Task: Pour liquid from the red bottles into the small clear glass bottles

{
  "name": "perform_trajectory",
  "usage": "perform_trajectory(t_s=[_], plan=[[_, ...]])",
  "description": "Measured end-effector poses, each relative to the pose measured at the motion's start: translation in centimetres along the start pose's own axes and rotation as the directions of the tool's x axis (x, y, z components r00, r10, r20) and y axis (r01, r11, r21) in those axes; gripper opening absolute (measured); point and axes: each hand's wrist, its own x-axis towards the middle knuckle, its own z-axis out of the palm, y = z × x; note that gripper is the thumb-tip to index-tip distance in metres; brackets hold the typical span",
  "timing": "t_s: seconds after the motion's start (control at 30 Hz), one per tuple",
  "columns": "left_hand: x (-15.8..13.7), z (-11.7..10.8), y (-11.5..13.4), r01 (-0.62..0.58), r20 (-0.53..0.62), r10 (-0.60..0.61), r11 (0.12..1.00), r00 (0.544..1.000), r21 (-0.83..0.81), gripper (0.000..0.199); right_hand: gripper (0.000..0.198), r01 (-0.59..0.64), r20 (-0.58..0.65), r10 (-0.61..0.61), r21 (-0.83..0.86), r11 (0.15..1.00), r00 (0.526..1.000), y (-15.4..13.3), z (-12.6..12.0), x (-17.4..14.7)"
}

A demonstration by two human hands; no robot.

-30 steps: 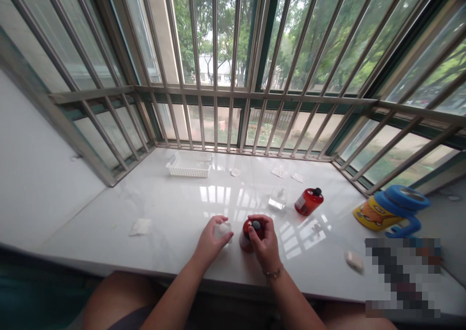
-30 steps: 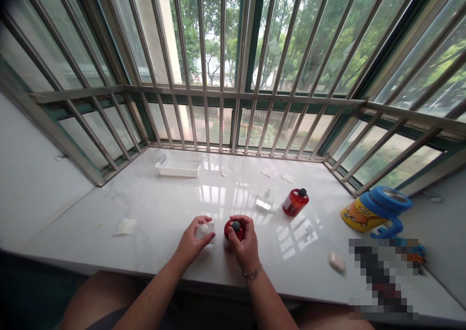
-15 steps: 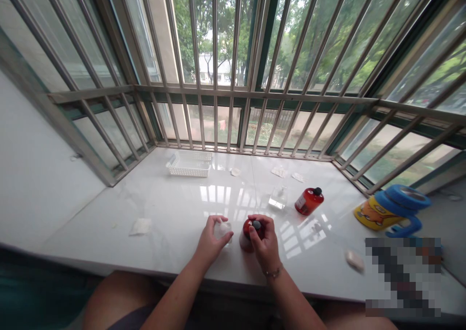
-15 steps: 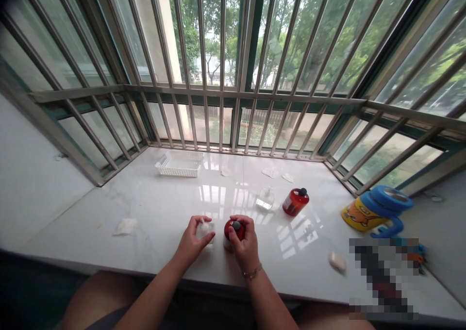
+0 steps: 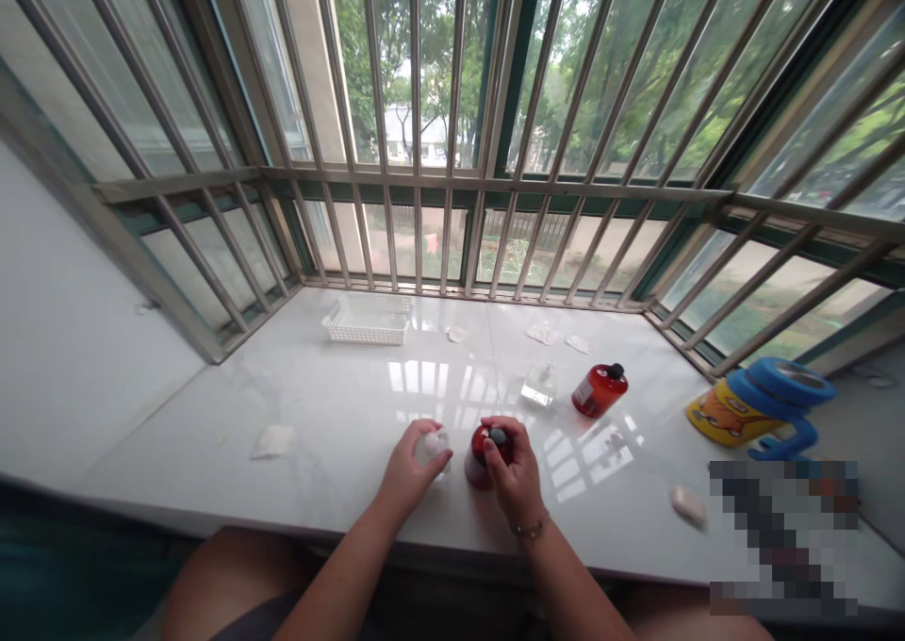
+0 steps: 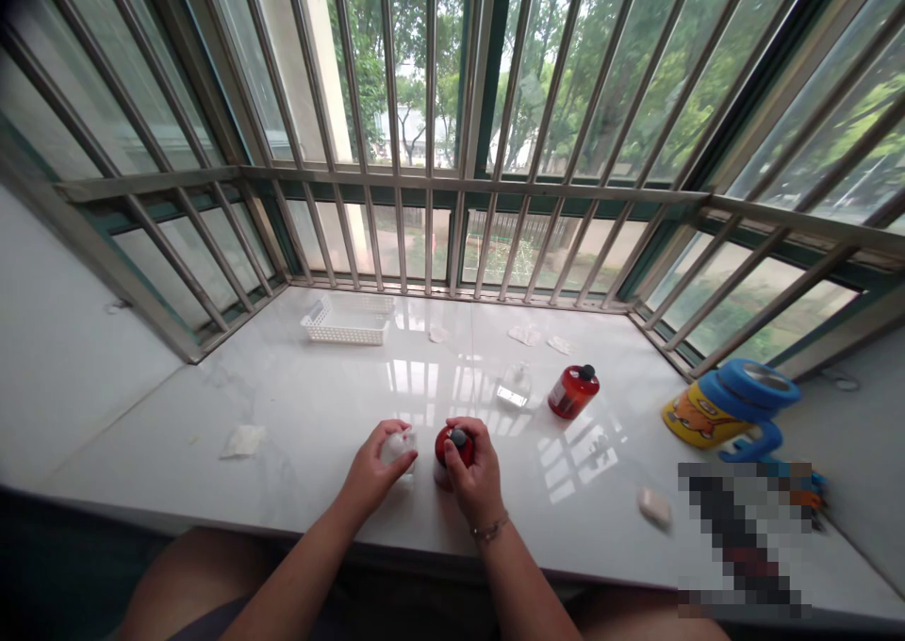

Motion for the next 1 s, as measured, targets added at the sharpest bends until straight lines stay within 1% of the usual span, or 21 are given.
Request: perform_trajectory(t_s=[0.13,0.23,0.3,0.37,0.47,0.6,0.7,0.87,1.0], plan=[[-0.1,0.2,-0.2,0.033,-0.069,-0.035,0.999,0.997,-0.030,0.036,0.020,0.000,0.002,0.000,0.005,1.000,1.000,0.0,0.0,0.0],[-0.2,0.3,-0.1,0.047,-0.037,-0.049,0.998,0.998,-0.045,0.042,0.021,0.001,0.004,-0.001,0.010,1.000,1.000,0.2,0.0,0.0],[-0.2,0.2,0.1,0.041,-0.016,-0.042,0.998,0.999,-0.038,0.038,0.021,0.000,0.002,0.000,0.010,1.000,1.000,0.3,0.0,0.0],[-0.2,0.1,0.2,0.023,-0.030,-0.024,0.999,0.999,-0.035,0.032,0.021,-0.002,0.000,0.002,0.009,1.000,1.000,0.3,0.0,0.0],[-0.1,0.2,0.2,0.015,-0.073,-0.018,0.999,0.997,-0.042,0.035,0.022,-0.004,-0.002,0.004,0.011,1.000,1.000,0.3,0.0,0.0],[-0.1,0.1,0.1,0.034,-0.051,-0.035,0.999,0.998,-0.026,0.040,0.022,-0.002,0.000,0.002,0.008,1.000,1.000,0.3,0.0,-0.1],[-0.1,0.0,0.1,0.020,-0.033,-0.021,1.000,0.999,-0.017,0.032,0.021,-0.001,0.005,0.001,0.000,1.000,1.000,0.4,0.0,-0.1],[0.1,-0.3,0.4,0.012,-0.014,-0.012,1.000,1.000,0.007,0.027,0.020,0.017,0.000,-0.017,-0.011,1.000,1.000,0.4,0.0,-0.1],[0.4,-0.8,0.5,-0.017,-0.057,0.018,0.999,0.998,0.029,0.025,0.020,0.025,-0.008,-0.025,-0.013,1.000,1.000,0.3,0.1,0.0]])
